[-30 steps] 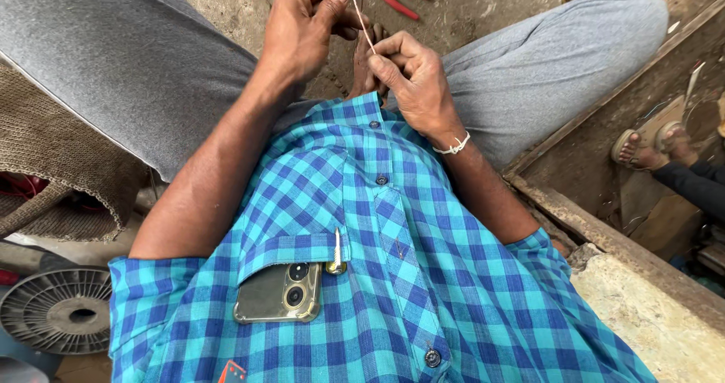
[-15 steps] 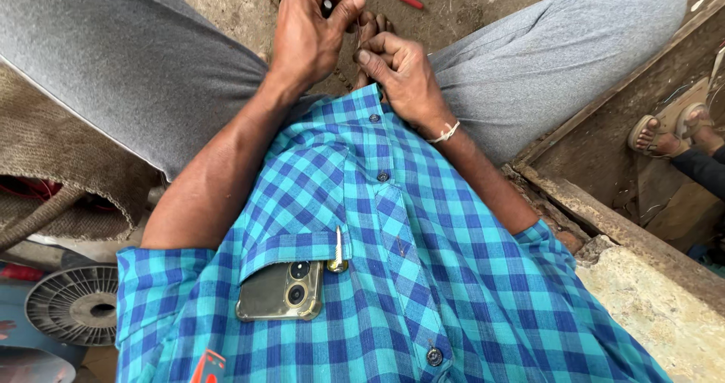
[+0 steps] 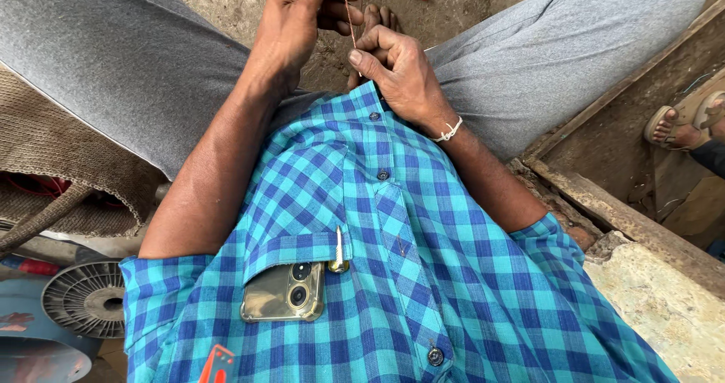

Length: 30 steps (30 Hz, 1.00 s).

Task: The person sits on the floor and uses pliers to strip insulation from wires connected to an electric motor. They then twist the exposed wire ends and connect them to the motor terminals.

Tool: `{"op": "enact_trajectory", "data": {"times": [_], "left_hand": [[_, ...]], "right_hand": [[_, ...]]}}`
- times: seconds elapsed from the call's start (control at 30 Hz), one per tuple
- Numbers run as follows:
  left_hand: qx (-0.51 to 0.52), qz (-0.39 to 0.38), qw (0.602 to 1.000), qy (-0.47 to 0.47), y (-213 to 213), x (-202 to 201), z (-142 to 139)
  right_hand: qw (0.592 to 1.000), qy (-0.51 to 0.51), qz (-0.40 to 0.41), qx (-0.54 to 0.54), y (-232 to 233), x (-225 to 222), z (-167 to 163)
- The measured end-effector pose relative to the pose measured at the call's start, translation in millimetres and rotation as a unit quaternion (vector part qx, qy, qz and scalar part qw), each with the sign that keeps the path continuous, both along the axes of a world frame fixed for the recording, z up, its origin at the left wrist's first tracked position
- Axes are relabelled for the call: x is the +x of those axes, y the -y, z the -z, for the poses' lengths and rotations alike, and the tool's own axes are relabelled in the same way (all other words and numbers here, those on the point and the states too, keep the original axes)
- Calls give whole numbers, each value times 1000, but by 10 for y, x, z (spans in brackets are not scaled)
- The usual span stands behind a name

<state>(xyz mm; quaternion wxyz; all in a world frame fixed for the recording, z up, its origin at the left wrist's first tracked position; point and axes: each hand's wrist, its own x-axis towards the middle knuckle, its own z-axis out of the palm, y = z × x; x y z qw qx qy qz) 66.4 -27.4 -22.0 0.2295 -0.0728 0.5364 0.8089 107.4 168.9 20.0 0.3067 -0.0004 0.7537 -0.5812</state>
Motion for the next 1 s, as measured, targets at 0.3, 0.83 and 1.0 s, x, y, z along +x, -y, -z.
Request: {"op": "enact_trajectory", "data": {"times": [0.3,0.83,1.0], "left_hand": [[-115,8,983,-142,130,-9,-223],[-149,-112,974,-127,138,-67,-186],[-57,-95,986,-126,129,-54,-191]], "right_hand": [[990,-102,-76,65,103,-127,-31],[995,-101,-4,23,80,-209,-186],[989,-131,-10,62,44,-223,-168]]}}
